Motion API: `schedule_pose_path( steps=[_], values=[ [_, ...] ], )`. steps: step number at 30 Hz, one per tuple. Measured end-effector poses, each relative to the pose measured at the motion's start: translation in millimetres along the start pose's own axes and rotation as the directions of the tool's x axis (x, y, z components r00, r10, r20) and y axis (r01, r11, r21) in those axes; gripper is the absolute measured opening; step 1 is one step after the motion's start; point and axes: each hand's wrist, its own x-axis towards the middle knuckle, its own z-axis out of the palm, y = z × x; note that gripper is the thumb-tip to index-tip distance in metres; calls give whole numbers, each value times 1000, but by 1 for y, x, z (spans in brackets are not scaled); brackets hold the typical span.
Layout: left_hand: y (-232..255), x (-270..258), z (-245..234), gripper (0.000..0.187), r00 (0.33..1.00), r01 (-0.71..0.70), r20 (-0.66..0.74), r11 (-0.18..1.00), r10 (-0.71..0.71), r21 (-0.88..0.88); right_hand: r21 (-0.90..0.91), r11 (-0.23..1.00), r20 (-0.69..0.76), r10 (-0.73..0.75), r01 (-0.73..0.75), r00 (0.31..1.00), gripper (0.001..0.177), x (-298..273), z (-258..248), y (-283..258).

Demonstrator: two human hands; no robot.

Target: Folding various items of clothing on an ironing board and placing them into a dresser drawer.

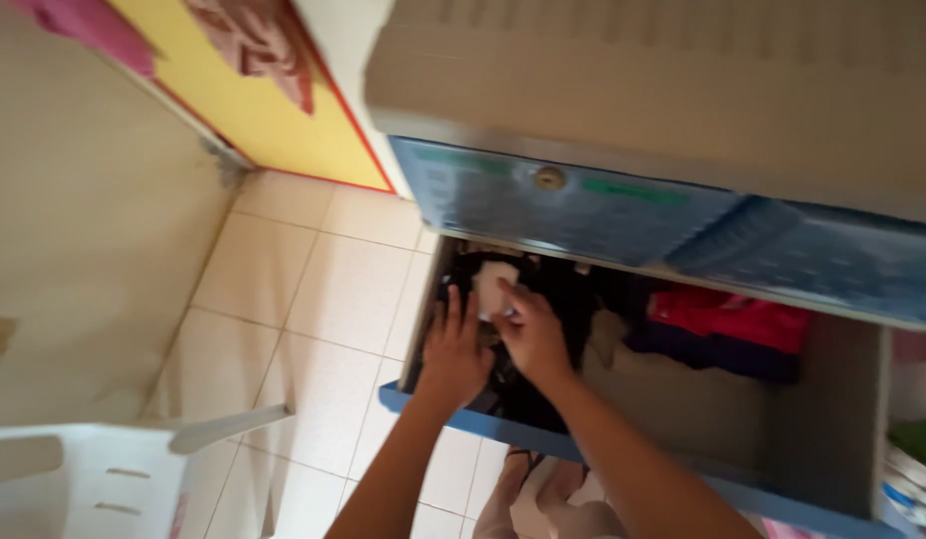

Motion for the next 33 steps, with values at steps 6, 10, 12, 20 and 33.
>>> schedule_pose_path(
  steps=[6, 10, 12, 20, 33],
  values=[
    [25, 6, -23, 82, 999, 41, -19, 999, -41, -14, -45, 969, -15, -244, 243, 970, 69, -15, -33, -32],
    [67, 13, -31, 81, 997, -59, -60, 996, 55, -63, -241, 963, -121, -149, 116, 981, 62, -36, -92, 28],
    [87, 18, -14, 71, 986, -163, -48, 968, 157, -188, -470, 875, -216, 15, -118, 976, 56, -51, -129, 95],
    [115, 45, 110, 62, 905, 23, 386, 887, 177, -461, -818, 401, -134, 564, -412, 815, 91, -31, -264, 94],
    [142, 44, 128, 58, 396, 856, 871, -459, 290, -237, -361, 737, -69, 590, -571, 805, 72, -107, -235, 16]
  ],
)
